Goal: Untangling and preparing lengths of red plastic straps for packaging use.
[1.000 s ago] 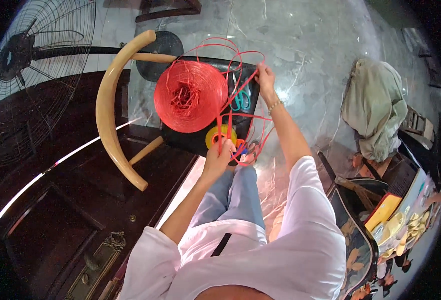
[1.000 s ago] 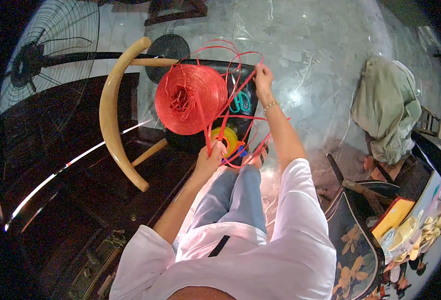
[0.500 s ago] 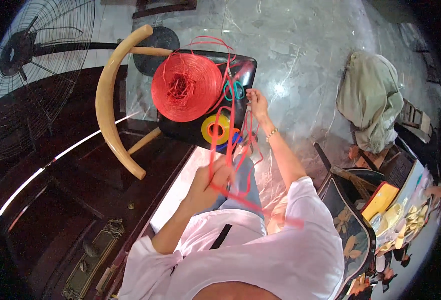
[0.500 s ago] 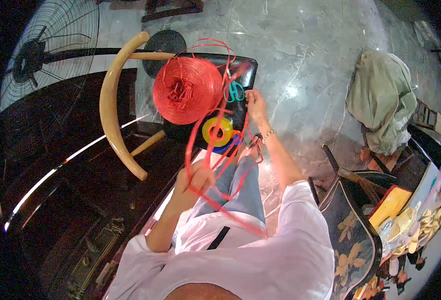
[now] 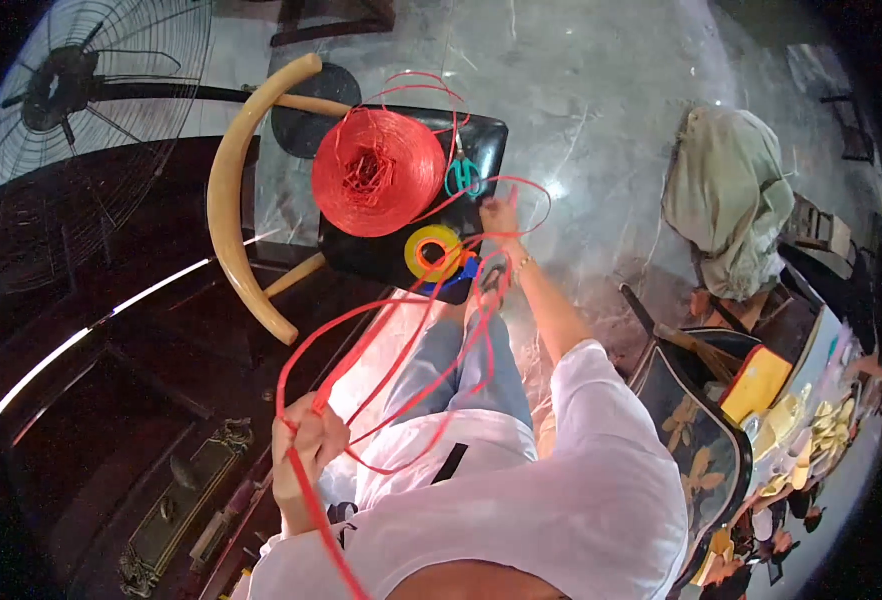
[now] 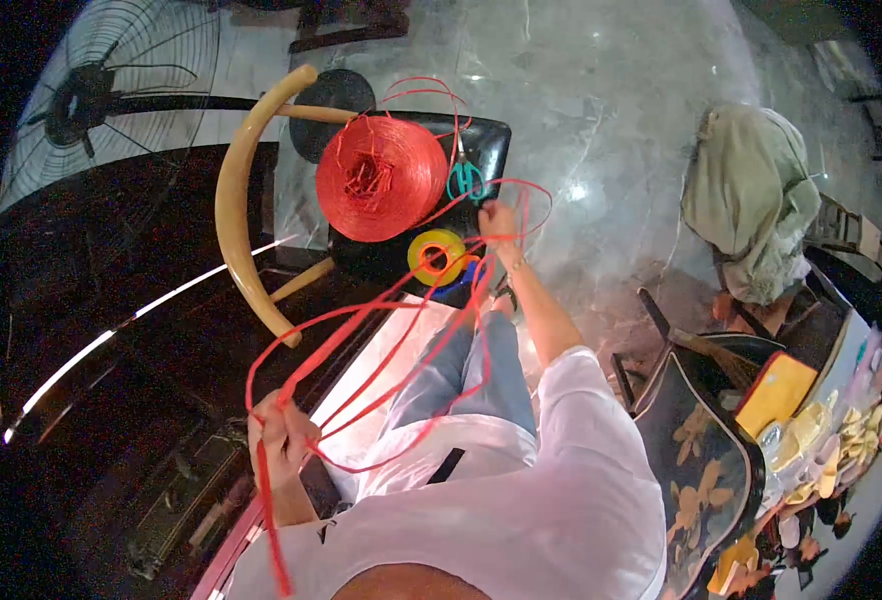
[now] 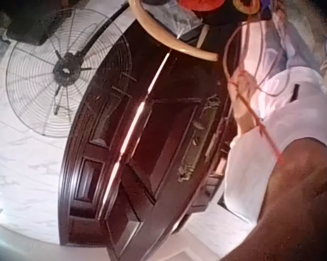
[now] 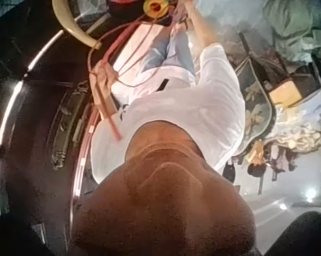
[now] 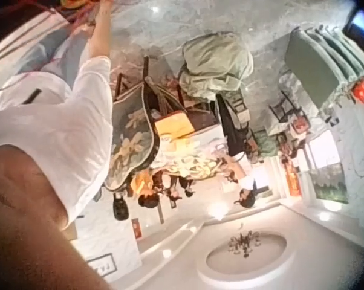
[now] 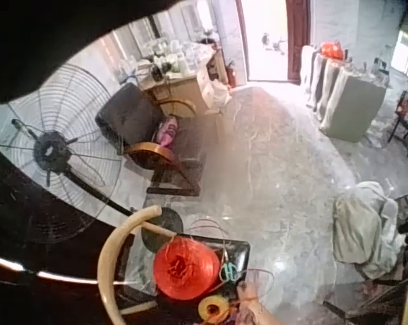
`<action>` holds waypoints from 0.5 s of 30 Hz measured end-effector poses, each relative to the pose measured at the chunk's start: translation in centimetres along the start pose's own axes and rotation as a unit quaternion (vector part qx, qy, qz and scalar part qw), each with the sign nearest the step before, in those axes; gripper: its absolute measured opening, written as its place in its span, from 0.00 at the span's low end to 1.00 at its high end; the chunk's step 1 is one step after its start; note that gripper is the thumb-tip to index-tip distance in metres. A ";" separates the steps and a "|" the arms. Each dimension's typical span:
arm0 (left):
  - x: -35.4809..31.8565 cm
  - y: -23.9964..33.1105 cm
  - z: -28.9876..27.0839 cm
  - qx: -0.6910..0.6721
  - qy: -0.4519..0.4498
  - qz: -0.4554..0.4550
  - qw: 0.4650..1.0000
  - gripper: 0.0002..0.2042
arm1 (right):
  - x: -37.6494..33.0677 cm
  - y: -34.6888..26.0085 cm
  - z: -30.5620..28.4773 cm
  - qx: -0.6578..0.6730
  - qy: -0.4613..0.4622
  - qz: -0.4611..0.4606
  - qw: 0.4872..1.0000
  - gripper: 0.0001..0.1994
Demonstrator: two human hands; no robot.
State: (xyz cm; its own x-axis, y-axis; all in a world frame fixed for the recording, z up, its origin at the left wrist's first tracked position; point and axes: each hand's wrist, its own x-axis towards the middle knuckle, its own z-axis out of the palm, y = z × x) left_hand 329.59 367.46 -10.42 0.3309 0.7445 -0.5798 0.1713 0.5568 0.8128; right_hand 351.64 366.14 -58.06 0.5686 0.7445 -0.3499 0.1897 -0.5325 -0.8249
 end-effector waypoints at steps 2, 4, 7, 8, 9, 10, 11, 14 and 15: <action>-0.9 1.1 0.8 0.047 -0.009 -0.033 0.998 0.15 | -3.3 2.8 -2.2 -0.020 -0.052 0.017 0.998 0.13; -1.7 1.7 1.3 0.055 -0.068 -0.038 0.995 0.13 | -7.8 6.9 -4.7 -0.046 -0.083 0.006 0.995 0.14; -2.9 1.9 2.7 0.216 -0.046 0.039 0.975 0.11 | -14.8 8.0 -7.9 0.166 -0.131 0.018 0.977 0.13; -3.2 2.3 3.5 0.321 -0.014 0.092 0.942 0.12 | -17.4 14.2 -11.5 0.157 -0.121 0.013 0.980 0.13; -2.6 3.5 4.4 0.349 -0.047 0.094 0.931 0.10 | -19.7 18.5 -12.5 0.087 -0.053 0.141 0.985 0.12; -2.6 3.4 4.7 0.353 -0.046 0.097 0.930 0.10 | -21.9 18.7 -13.9 0.117 -0.046 0.180 0.976 0.10; -2.3 2.3 5.0 0.327 -0.071 0.105 0.936 0.09 | -24.0 18.1 -14.8 0.150 -0.042 0.221 0.963 0.08; -3.0 -1.7 2.9 0.244 -0.052 0.131 0.960 0.10 | -25.3 -1.3 -19.3 -0.020 -0.088 0.080 0.993 0.06; -2.6 -2.1 3.2 0.175 -0.095 0.149 0.968 0.11 | -26.1 -3.7 -21.3 -0.024 -0.076 0.081 0.994 0.06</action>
State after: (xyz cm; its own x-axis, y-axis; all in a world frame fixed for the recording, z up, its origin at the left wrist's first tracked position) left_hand 331.36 363.15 -10.41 0.5732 0.7536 -0.3218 0.3353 0.1427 0.9312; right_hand 353.15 340.10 -36.42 0.4687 0.6972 -0.5425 0.1460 -0.6668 -0.7308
